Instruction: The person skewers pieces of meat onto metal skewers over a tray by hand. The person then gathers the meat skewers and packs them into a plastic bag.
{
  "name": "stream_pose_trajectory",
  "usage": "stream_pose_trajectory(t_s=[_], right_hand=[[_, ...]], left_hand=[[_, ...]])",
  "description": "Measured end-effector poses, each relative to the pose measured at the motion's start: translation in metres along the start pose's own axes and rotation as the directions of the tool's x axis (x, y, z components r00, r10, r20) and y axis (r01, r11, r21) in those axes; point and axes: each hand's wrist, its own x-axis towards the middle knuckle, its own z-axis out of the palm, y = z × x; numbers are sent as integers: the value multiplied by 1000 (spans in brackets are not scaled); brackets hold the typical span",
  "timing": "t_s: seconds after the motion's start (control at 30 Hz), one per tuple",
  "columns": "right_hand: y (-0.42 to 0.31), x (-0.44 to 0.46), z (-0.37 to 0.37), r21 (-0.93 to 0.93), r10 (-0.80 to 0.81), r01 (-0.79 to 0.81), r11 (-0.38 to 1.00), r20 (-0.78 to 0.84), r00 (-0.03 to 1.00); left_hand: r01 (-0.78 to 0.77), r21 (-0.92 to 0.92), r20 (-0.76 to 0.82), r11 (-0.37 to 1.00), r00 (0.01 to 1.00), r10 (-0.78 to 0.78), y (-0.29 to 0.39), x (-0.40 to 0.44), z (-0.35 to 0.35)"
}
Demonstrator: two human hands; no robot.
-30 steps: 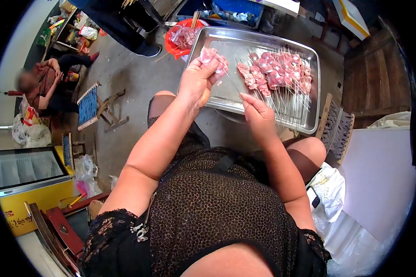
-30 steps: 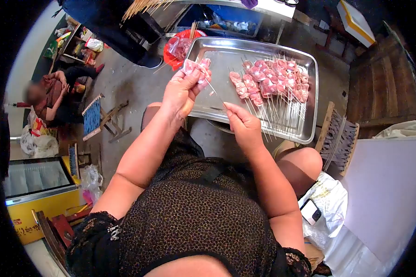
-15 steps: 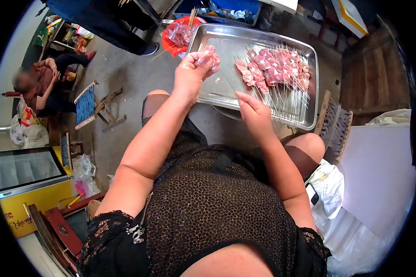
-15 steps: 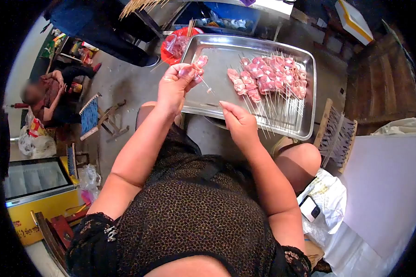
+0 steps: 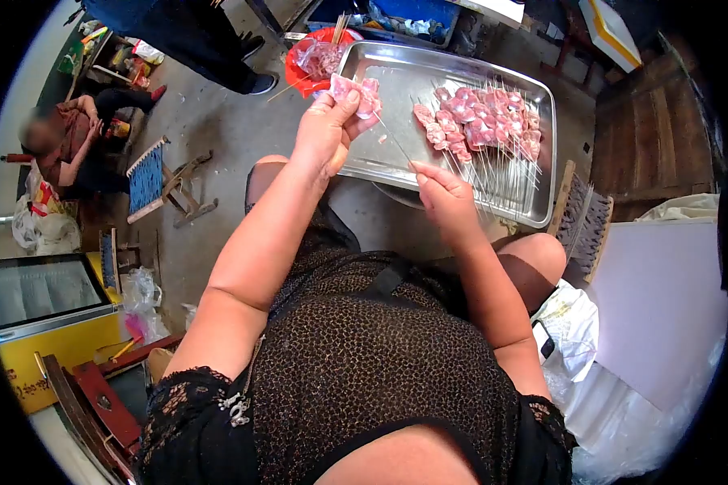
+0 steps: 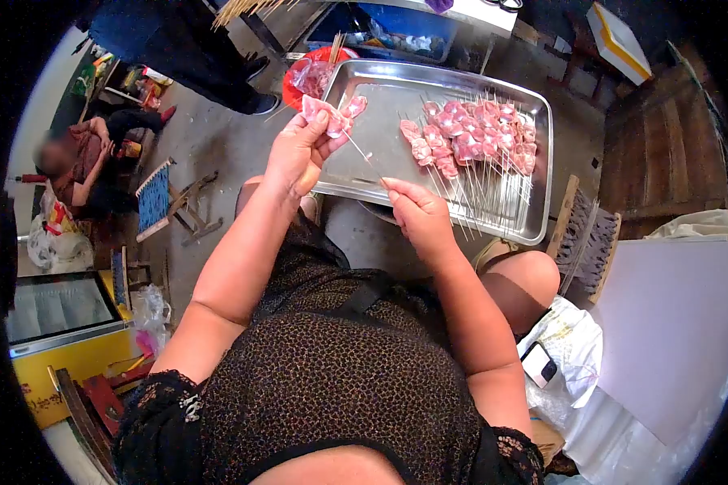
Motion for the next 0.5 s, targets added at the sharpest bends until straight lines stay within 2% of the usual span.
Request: stream_pose_trajectory(t_s=[0.03,0.1,0.17,0.5], right_hand=[[0,0,1,-21,9,-9,1000,-10,1000],[0,0,1,-41,17,-18,999,-19,1000],[3,1,-1,-93,-8,5,996,-24,1000],[9,3,-5,-113,-103,106,988,34,994]], left_hand=[[49,-76,23,996,999,-47,2,0,0],[84,-57,12,995,996,-83,6,-1,-1],[105,-71,77,992,992,-99,8,-1,-5],[69,39,16,997,997,-70,3,-7,-6]])
